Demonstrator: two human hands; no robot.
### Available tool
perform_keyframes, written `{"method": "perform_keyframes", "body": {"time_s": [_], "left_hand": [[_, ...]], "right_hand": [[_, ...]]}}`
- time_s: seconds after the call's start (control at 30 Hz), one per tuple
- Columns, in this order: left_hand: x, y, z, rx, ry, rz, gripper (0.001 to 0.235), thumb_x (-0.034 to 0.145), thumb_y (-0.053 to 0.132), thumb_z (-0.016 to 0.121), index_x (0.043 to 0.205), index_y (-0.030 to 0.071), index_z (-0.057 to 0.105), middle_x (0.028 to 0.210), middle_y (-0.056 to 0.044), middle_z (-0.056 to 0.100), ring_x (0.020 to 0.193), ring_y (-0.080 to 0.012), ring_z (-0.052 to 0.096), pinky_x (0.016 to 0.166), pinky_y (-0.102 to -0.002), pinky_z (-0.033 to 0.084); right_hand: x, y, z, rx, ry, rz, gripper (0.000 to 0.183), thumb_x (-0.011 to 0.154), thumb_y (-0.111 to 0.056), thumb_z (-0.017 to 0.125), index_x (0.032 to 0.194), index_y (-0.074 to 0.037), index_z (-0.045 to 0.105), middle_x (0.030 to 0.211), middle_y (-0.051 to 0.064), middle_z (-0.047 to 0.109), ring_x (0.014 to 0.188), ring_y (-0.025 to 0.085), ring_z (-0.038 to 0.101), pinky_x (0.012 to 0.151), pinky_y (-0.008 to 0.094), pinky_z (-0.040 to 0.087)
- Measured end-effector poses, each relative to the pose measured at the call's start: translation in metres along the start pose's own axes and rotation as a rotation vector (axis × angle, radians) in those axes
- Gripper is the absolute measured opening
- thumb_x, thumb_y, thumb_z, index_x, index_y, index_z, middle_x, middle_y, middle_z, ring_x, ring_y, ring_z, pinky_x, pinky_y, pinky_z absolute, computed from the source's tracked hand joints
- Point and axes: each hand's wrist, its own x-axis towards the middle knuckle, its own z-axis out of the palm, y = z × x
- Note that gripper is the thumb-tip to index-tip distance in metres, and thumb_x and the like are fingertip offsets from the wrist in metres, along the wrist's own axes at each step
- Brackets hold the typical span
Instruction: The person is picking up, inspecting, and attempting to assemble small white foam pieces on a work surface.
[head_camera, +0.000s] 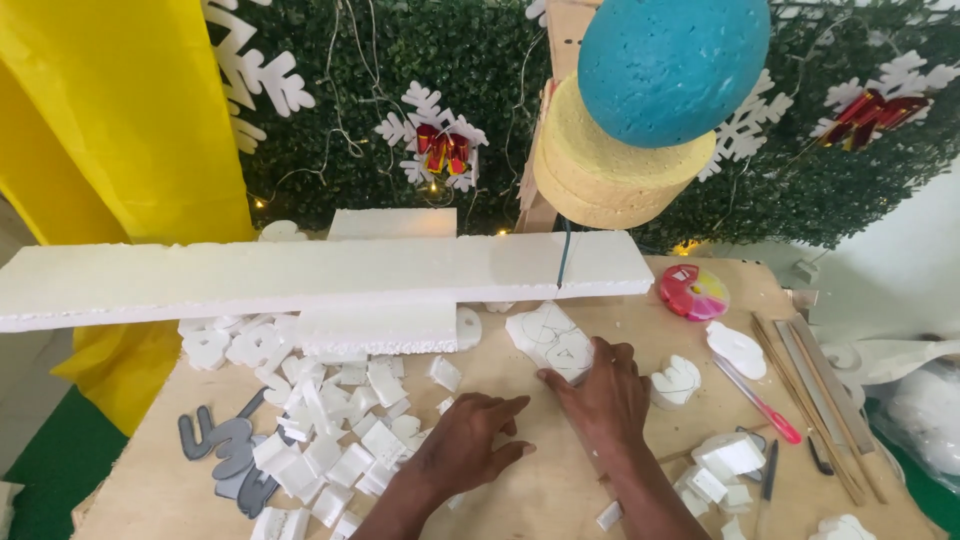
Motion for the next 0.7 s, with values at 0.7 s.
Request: {"method": "perform_keyframes", "body": {"time_s": [0.7], "left_hand": [[0.0039, -0.009, 0.0016, 0.08, 0.145, -0.045, 0.055, 0.086, 0.019, 0.084, 0.131, -0.003, 0.061, 0.113, -0.02, 0.066, 0.093, -0.039, 0.066, 0.078, -0.048, 0.055]], "right_hand": [[-0.0009, -0.0019, -0.006, 0.027, -0.02, 0.027, 0.086, 0.074, -0.068, 0.077, 0.141, -0.018, 0.056, 0.138, 0.014, 0.055, 0.129, 0.035, 0.056, 0.107, 0.053, 0.041]]}}
